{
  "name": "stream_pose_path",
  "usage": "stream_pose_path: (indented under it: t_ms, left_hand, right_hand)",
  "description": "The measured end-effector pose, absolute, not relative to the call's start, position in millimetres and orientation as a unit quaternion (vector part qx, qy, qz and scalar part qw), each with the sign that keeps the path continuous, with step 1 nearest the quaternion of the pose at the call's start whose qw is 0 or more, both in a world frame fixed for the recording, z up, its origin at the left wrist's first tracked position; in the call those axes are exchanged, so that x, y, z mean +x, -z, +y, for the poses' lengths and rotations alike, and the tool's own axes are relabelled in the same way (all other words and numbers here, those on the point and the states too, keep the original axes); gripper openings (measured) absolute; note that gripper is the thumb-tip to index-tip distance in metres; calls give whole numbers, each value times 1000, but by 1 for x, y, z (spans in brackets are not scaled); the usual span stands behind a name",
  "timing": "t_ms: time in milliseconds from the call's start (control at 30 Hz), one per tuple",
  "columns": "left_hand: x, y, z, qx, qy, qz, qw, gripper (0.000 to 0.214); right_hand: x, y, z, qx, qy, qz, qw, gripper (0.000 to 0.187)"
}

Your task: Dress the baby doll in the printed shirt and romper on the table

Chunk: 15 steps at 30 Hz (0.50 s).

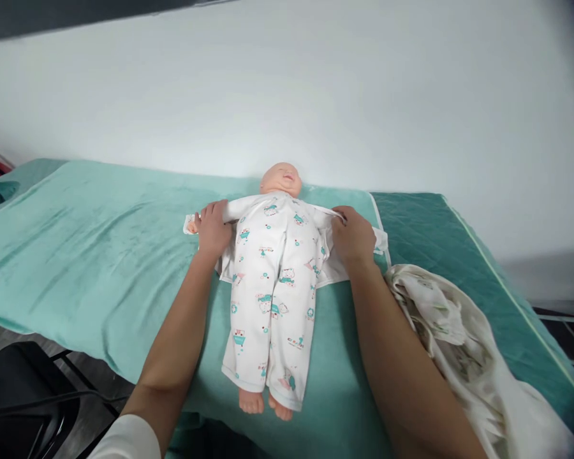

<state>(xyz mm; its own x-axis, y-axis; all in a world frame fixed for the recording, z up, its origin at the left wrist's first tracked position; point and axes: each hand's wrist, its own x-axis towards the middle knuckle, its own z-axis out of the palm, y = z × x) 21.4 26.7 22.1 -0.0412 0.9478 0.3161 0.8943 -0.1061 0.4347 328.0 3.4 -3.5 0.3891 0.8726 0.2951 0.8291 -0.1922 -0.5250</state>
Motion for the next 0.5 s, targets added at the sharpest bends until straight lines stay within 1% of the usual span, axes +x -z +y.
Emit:
stream_pose_path:
  t_ms: [100, 167, 200, 267, 333, 400, 500]
  left_hand:
    - [37, -44, 18, 696, -400, 582, 132, 42]
    - [58, -64, 14, 731, -419, 511, 169, 33]
    - [71, -74, 12, 766, -393, 476, 177, 31]
    - [101, -92, 12, 846, -285, 419, 164, 31]
    - [134, -105, 15, 904, -139, 390, 102, 29]
    - [165, -111, 20, 918, -12, 395, 38, 30]
    - [204, -104, 31, 907, 86, 413, 21, 34]
  right_hand:
    - [328, 7, 3, -763, -15, -563, 318, 41]
    - [325, 8, 3, -762, -1, -566, 316, 39]
    - [323, 9, 3, -763, 1, -564, 317, 38]
    - [321, 9, 3, -763, 1, -560, 322, 37]
    - [320, 9, 3, -765, -4, -557, 324, 35]
    - [319, 8, 3, -770, -15, -550, 322, 34]
    - [318, 6, 3, -779, -29, -543, 311, 32]
